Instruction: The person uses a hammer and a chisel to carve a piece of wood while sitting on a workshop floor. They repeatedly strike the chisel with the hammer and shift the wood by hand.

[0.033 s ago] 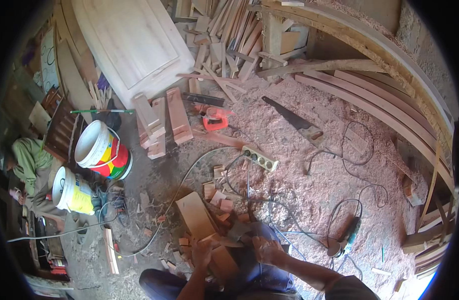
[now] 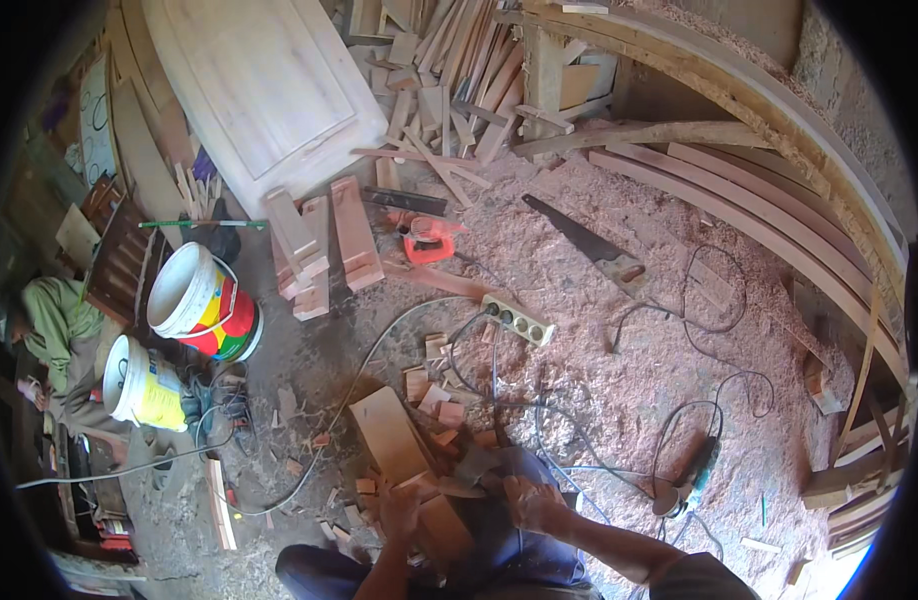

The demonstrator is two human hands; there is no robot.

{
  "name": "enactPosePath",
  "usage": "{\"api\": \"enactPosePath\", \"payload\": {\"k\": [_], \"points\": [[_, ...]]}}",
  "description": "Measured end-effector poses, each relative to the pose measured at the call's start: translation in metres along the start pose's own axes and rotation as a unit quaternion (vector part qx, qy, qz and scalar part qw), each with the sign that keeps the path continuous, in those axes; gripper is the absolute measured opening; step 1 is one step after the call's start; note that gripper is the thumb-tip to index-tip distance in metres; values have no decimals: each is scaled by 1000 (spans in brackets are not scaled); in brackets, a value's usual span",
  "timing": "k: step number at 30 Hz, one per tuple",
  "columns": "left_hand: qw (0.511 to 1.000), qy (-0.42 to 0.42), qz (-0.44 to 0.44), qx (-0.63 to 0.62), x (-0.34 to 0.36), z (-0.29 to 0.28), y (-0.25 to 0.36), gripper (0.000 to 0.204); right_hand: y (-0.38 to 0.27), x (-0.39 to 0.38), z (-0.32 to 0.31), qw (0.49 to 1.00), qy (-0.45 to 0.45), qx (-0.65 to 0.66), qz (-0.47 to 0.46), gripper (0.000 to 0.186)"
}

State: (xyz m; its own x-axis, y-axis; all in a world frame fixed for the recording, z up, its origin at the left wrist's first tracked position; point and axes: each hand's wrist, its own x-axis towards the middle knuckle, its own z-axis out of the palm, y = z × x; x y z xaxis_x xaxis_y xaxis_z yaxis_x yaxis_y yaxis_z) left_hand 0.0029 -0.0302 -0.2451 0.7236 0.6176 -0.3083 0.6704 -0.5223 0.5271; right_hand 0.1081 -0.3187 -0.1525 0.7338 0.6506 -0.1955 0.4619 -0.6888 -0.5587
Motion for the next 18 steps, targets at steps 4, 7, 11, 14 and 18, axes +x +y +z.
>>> {"api": "enactPosePath", "payload": {"k": [4, 7, 11, 14, 18], "points": [[995, 18, -89, -38, -19, -22, 2, 60, 10, -1, 1, 998, -38, 34, 27, 15], [935, 104, -116, -320, -32, 7, -79, 66, 11, -2, -1, 998, -29, 48, 7, 14], [769, -166, -215, -579, -78, -21, -43, 63, 20, 0, 7, 995, -51, 86, 17, 12], [789, -230, -212, -528, -95, -31, -26, 59, 19, 2, 6, 991, -54, 120, 11, 14], [872, -180, -220, -400, -87, -29, -24, 66, 25, -2, 2, 989, -65, 127, 28, 17]]}}
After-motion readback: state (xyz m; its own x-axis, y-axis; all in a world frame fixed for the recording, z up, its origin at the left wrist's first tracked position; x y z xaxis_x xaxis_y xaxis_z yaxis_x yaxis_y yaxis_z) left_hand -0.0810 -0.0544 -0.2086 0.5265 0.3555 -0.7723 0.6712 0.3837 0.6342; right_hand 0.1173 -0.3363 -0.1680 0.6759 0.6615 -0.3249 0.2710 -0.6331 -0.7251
